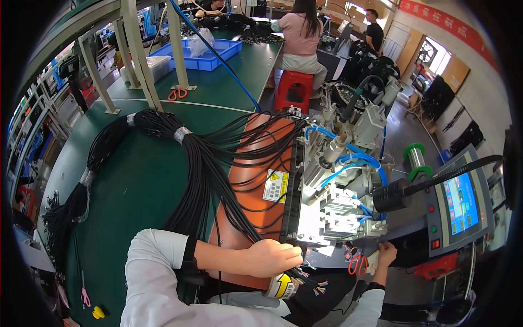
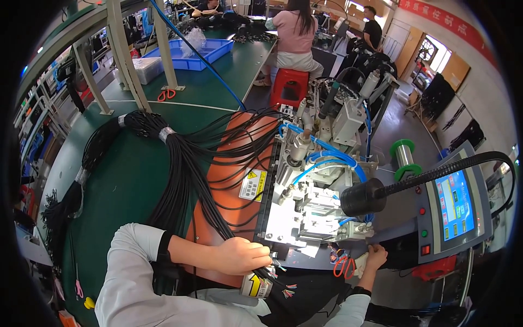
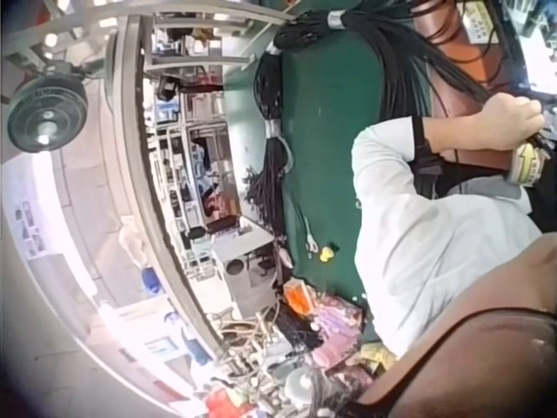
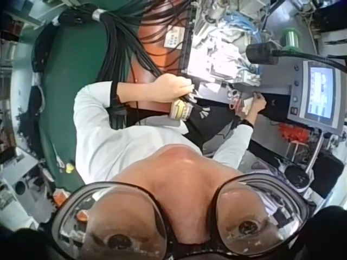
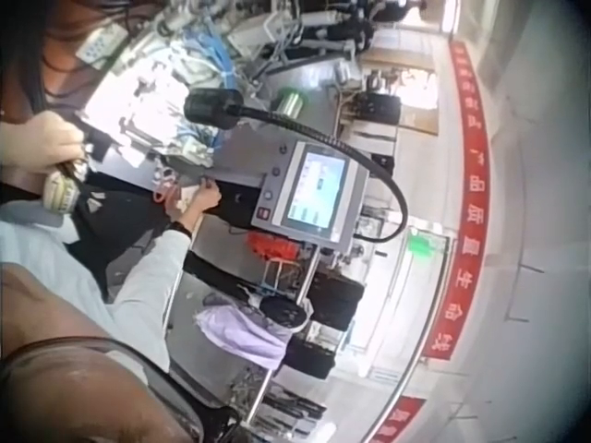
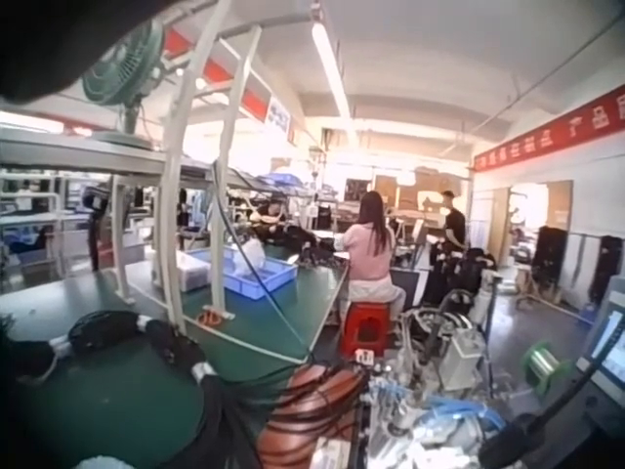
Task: Assembling a wiring harness by feeding individual wires into a machine for processing.
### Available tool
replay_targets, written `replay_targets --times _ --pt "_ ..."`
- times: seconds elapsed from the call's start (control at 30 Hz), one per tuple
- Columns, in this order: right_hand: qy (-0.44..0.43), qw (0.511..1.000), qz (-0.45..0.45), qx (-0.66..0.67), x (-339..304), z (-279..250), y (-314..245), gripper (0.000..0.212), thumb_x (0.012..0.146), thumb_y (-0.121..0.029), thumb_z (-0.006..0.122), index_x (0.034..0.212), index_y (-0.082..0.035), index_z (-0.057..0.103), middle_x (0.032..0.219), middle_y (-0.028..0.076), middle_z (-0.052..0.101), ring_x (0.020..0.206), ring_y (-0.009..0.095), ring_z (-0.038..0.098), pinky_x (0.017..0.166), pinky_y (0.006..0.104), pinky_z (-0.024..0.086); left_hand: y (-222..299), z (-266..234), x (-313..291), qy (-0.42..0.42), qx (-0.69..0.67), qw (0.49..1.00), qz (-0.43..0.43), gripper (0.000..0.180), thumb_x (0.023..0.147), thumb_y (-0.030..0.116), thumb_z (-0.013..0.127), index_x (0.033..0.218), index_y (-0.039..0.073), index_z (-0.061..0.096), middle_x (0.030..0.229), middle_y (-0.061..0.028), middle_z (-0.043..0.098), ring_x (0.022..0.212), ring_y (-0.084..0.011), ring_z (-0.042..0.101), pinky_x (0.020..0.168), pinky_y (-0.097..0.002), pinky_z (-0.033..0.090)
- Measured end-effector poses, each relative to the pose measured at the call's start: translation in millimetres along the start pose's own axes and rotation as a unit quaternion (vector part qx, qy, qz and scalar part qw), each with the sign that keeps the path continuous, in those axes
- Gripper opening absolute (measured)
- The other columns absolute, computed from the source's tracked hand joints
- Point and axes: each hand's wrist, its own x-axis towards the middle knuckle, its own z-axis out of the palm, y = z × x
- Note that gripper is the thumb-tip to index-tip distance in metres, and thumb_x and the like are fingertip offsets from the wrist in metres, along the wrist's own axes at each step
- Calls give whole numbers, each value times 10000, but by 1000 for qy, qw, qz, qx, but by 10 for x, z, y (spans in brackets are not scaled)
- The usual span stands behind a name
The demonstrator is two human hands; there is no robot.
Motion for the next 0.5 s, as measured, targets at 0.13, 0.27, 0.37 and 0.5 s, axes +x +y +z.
replay_targets --times 0.13,0.27,0.37,0.5 --pt "9 992 38 123 23 47 194 193 695 -151 717 852 -53 663 715 73 633 673 299 587 647 391 473 25 5 -7 1 -7 1000 3 186 688 114 581 854 78 506 838 -32 488 676 -132 544 487 -246 442" --pt "-30 993 35 110 79 63 229 183 708 -116 696 869 -39 655 711 92 635 632 307 590 624 376 477 39 3 -21 5 -13 1000 3 184 687 113 583 848 76 503 825 -32 483 670 -134 543 482 -246 439" --pt "-67 995 29 66 115 30 185 178 720 -104 682 877 -26 652 725 109 642 638 309 603 630 367 484 43 3 -36 1 -13 1000 -1 180 687 112 583 842 74 499 816 -32 480 665 -136 543 479 -246 437" --pt "-69 994 62 55 108 -23 160 163 731 -96 665 873 -17 655 760 130 657 700 311 633 663 362 497 54 -5 -23 -2 -16 1000 1 176 686 109 582 835 69 496 806 -33 477 658 -139 542 475 -247 435"
